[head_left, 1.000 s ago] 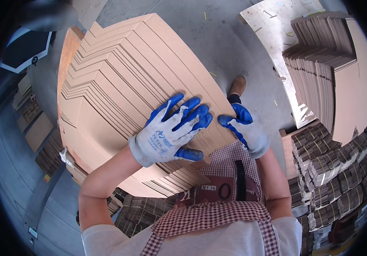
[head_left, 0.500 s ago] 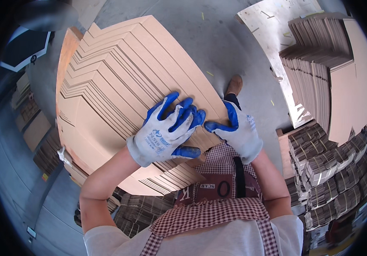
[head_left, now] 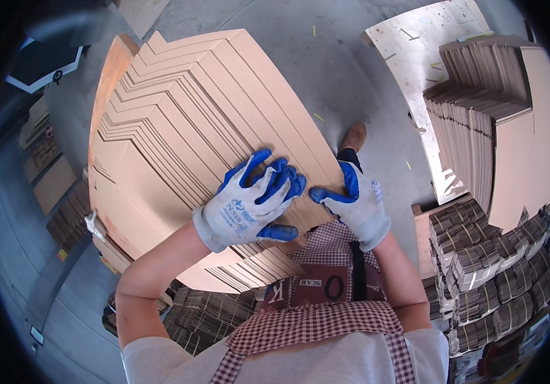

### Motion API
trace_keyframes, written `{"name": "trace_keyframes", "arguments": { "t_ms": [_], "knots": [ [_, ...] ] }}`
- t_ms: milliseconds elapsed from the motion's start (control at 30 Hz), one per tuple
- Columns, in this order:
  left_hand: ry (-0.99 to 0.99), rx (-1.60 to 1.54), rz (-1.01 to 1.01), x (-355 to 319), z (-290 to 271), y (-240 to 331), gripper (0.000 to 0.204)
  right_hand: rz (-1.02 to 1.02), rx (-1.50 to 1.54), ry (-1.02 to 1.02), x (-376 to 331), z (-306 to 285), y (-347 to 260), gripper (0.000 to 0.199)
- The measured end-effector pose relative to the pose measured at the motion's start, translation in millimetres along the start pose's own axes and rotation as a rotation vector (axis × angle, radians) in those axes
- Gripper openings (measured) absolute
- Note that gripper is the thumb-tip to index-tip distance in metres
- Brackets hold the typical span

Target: The person handles flat cardboard pieces, aligns them, and applies a white paste from a container onto the surface using a small tool. The person spreads the paste in parallel strokes across the cardboard.

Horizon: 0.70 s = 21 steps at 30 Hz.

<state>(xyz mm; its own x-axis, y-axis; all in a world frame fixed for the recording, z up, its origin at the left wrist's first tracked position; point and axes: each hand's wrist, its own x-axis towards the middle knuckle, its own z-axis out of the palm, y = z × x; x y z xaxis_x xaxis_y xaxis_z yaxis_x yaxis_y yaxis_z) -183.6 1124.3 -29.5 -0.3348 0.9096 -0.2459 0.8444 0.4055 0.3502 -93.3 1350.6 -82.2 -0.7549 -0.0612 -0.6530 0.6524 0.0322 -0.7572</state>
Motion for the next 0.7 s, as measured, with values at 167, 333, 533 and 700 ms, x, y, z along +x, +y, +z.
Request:
{"name": "trace_keyframes", "arguments": {
  "t_ms": [167,333,533,700],
  "knots": [
    [0.059,-0.002,0.071,-4,4,-4,0.073,-0.083,-0.096,0.056,0,2,8,0.07],
    [0.16,-0.029,0.089,-12,-5,-10,0.066,-0.423,-0.61,0.328,-12,21,-9,0.095],
    [0.205,-0.132,0.171,-19,-11,-23,0.059,-0.338,-0.593,0.334,-13,37,3,0.102],
    [0.022,-0.08,0.095,-10,-27,-8,0.081,-0.35,-0.663,0.397,-17,40,-3,0.101]
  ]
}}
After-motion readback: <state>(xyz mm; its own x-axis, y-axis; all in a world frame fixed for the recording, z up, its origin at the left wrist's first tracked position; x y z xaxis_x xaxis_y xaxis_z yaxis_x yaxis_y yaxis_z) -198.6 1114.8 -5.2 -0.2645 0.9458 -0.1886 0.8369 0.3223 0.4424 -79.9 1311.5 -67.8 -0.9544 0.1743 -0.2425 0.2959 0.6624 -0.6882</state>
